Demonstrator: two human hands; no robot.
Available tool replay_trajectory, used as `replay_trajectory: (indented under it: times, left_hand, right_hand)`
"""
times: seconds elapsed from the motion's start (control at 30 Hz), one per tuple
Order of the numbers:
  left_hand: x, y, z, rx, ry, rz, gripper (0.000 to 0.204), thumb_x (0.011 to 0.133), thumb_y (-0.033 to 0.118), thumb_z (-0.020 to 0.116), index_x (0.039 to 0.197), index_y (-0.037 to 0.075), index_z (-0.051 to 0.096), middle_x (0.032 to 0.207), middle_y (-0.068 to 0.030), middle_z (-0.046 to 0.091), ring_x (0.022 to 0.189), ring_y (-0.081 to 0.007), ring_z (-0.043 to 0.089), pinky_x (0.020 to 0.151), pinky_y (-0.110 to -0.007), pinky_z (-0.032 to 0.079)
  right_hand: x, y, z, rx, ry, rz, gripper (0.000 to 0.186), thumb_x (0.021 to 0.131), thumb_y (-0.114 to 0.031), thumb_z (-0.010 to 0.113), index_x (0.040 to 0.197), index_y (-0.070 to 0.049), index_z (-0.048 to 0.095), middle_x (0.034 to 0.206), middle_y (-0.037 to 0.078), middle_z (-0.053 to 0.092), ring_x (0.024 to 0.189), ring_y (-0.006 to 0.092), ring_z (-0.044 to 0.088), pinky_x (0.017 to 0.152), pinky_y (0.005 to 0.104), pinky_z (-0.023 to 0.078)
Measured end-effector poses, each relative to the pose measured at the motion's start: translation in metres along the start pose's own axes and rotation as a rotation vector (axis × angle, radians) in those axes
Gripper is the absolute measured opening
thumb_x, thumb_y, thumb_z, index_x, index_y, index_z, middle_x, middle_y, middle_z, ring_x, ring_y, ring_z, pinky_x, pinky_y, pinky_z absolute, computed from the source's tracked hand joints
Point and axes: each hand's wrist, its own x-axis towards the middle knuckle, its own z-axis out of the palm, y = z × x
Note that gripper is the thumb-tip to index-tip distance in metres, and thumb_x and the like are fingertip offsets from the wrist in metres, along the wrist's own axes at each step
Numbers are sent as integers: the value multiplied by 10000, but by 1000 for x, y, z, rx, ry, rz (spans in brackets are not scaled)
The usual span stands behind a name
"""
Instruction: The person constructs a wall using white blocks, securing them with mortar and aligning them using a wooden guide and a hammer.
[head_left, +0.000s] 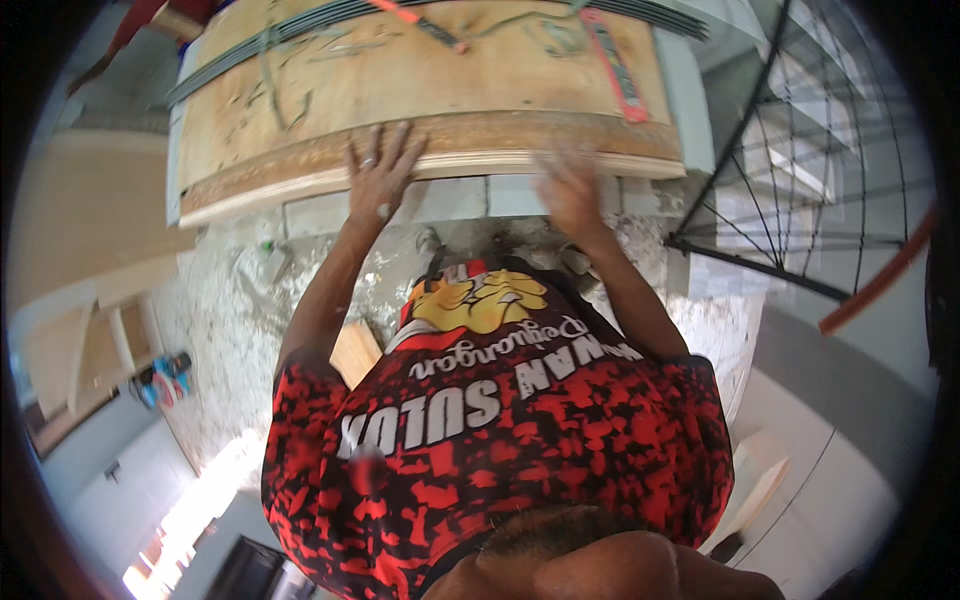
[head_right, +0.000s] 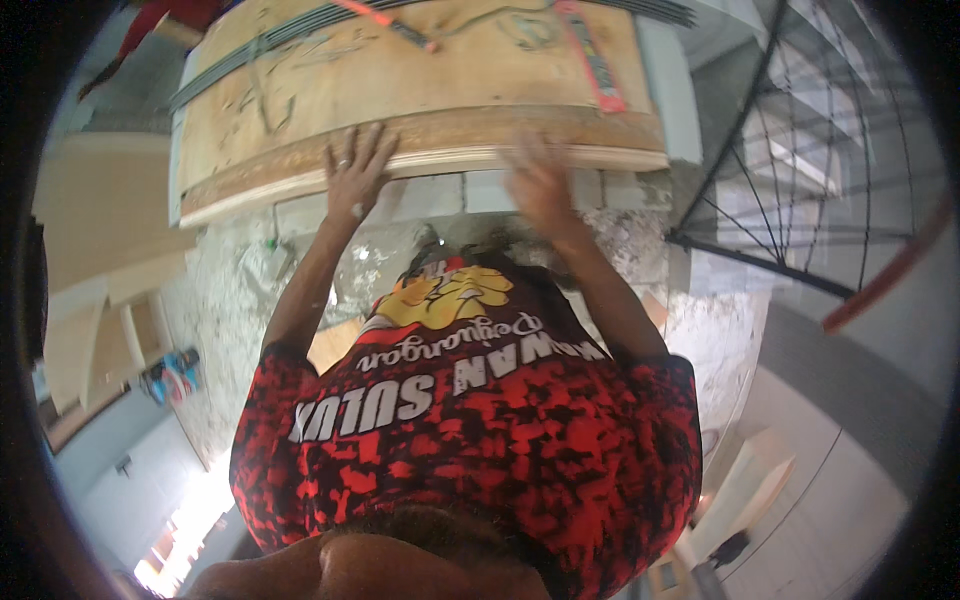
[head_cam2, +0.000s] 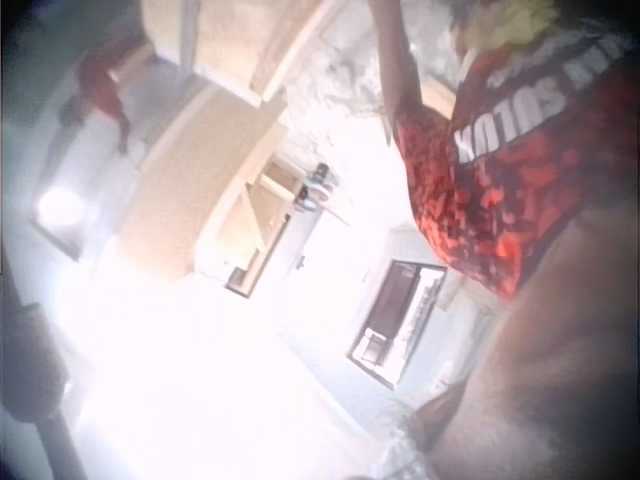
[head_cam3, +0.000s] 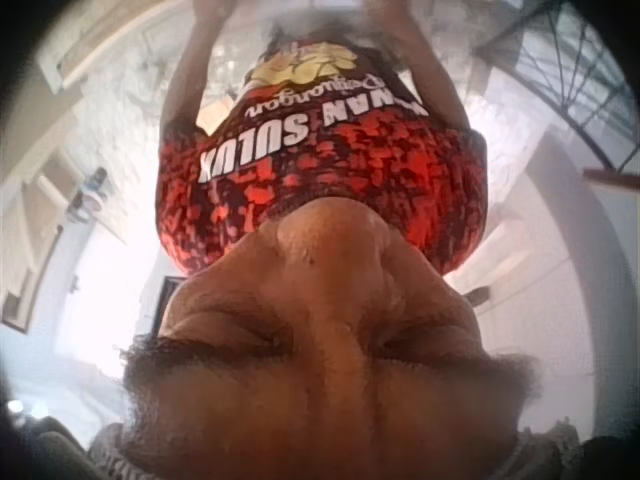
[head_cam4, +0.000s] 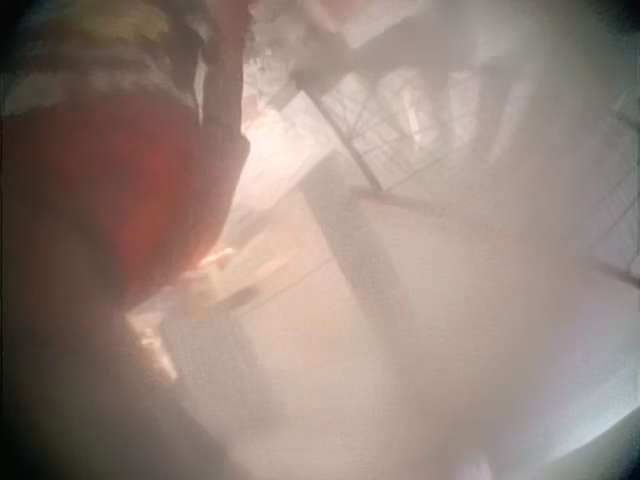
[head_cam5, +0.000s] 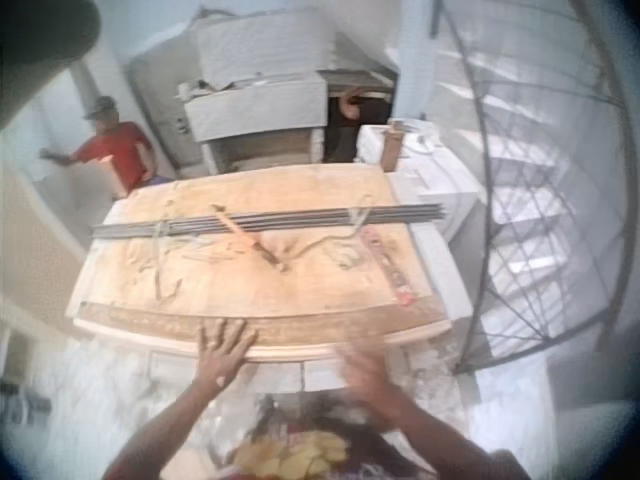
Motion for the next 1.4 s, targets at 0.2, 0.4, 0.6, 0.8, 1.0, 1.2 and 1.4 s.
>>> replay_trajectory:
  times: [0.2,0.4,0.6,0.8,1.0,1.2,1.4]
  left_hand:
    - [-2,1,-2,34,-63,-41,731,801,312,702,1446,356,360,1538,30,313,1408,-293,281,1108,-630,143]
    - [-2,2,0,36,-121,-75,739,801,303,702,1450,355,353,1542,23,307,1415,-303,274,1114,-625,133]
    - [0,2,-5,19,-21,-4,738,784,325,702,1445,347,373,1509,-47,348,1374,-360,315,1089,-627,176]
    - [7,12,-6,-45,88,63,750,748,332,735,1423,357,409,1421,-111,433,1299,-398,366,1080,-551,252]
    - [11,17,-10,3,64,70,724,766,330,720,1421,362,415,1414,-113,445,1256,-398,400,1076,-570,248]
    - [4,12,1,-49,71,51,721,781,359,701,1434,350,397,1442,-125,416,1295,-415,375,1087,-606,215]
    - [10,8,6,-27,86,101,701,801,406,656,1439,356,369,1440,-147,401,1281,-463,384,1062,-668,208]
  right_hand:
    - [58,-33,30,33,-22,-73,301,820,-188,595,1102,-125,677,1228,71,573,1171,270,502,1001,504,335]
    - [59,-29,36,29,-39,-68,264,813,-181,587,1052,-188,698,1178,27,593,1075,221,532,928,447,377]
    - [58,-30,41,-38,-5,-137,352,789,-155,645,1136,-204,676,1251,25,595,1099,227,533,898,436,392]
    - [59,-29,35,-18,-22,-157,315,815,-109,585,1106,-176,685,1228,38,595,1110,229,532,938,457,383]
    - [58,-1,18,162,18,-11,358,810,-155,687,1161,-107,638,1240,105,585,1128,295,546,934,433,413]
    - [43,143,-67,21,324,408,300,942,-256,559,1142,-42,623,1109,140,611,1011,293,597,844,385,482]
    - [-32,226,-98,-283,173,347,272,880,-118,632,1102,39,616,965,166,653,807,278,639,704,368,539]
